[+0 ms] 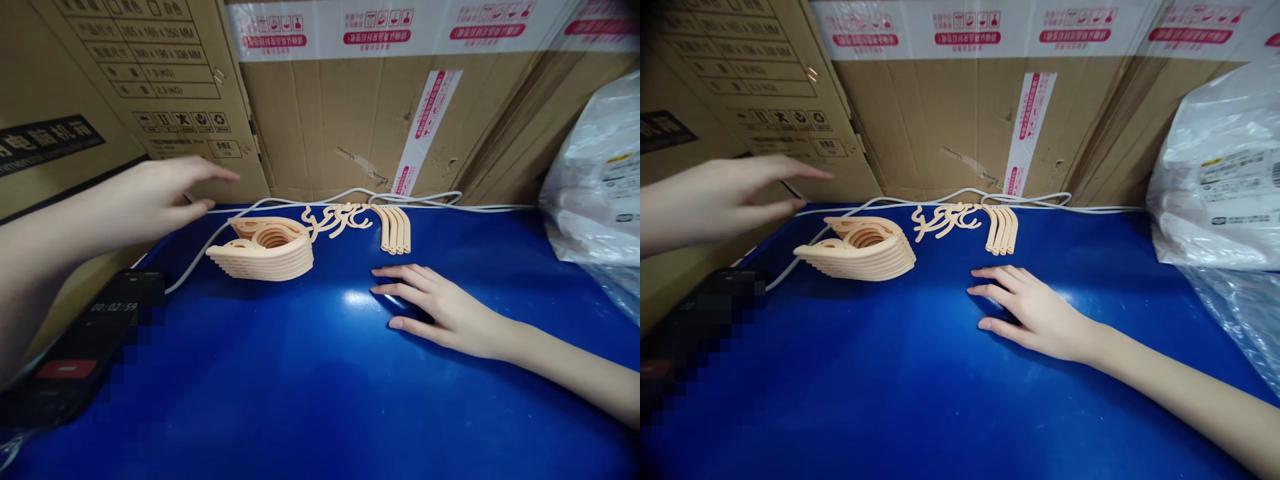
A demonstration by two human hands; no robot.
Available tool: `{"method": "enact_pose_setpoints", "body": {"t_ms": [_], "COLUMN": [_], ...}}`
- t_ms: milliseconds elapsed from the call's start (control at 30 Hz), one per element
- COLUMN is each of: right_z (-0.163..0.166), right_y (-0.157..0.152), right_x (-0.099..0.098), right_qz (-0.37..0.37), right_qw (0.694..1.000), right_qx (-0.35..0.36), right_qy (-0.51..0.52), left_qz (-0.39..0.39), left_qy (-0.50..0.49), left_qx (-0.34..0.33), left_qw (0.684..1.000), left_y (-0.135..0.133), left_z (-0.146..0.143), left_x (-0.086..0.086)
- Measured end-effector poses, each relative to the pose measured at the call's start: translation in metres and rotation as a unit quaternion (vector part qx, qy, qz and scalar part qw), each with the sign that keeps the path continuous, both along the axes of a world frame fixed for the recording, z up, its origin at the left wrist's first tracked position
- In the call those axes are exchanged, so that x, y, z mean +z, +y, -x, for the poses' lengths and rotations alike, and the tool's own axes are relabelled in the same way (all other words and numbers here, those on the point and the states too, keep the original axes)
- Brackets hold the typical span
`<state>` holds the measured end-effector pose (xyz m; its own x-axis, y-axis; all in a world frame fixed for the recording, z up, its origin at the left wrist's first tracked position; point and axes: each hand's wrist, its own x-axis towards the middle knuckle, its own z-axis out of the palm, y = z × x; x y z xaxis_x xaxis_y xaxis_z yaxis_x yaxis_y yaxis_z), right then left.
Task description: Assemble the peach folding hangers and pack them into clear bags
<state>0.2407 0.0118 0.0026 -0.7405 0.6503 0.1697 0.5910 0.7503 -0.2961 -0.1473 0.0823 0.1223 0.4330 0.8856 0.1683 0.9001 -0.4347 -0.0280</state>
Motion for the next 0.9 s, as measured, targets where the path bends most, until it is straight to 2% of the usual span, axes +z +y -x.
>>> {"method": "enact_pose_setpoints", "body": {"t_ms": [100,133,167,267,333,400,467,567,767,900], "right_z": [0.000,0.000,0.000,0.000,-0.001,-0.002,-0.003,-0.002,-0.004,-0.013], "right_y": [0.000,0.000,0.000,0.000,0.000,0.000,0.000,-0.001,0.004,0.021], "right_x": [-0.001,-0.002,-0.002,-0.005,-0.006,-0.008,-0.008,-0.008,0.000,0.009], "right_qz": [-0.009,-0.013,-0.017,-0.027,-0.034,-0.041,-0.047,-0.049,-0.070,-0.112], "right_qw": [1.000,1.000,1.000,0.999,0.997,0.996,0.996,0.996,0.993,0.987], "right_qx": [0.002,0.002,-0.002,-0.031,-0.056,-0.068,-0.070,-0.072,-0.086,-0.118], "right_qy": [-0.005,-0.008,-0.008,0.010,0.028,0.036,0.037,0.036,0.044,0.020], "left_qz": [-0.123,-0.167,-0.177,-0.091,-0.035,-0.016,0.012,0.047,0.087,0.097], "left_qy": [-0.115,-0.164,-0.192,-0.169,-0.100,-0.051,-0.026,-0.035,-0.083,-0.090], "left_qx": [-0.060,-0.099,-0.128,-0.219,-0.234,-0.241,-0.228,-0.210,-0.228,-0.246], "left_qw": [0.984,0.967,0.957,0.957,0.966,0.969,0.973,0.976,0.966,0.960], "left_y": [-0.030,-0.042,-0.054,-0.085,-0.095,-0.097,-0.094,-0.088,-0.080,-0.073], "left_z": [-0.031,-0.046,-0.062,-0.107,-0.129,-0.141,-0.146,-0.145,-0.133,-0.128], "left_x": [0.002,-0.002,-0.008,-0.038,-0.065,-0.091,-0.110,-0.123,-0.123,-0.122]}}
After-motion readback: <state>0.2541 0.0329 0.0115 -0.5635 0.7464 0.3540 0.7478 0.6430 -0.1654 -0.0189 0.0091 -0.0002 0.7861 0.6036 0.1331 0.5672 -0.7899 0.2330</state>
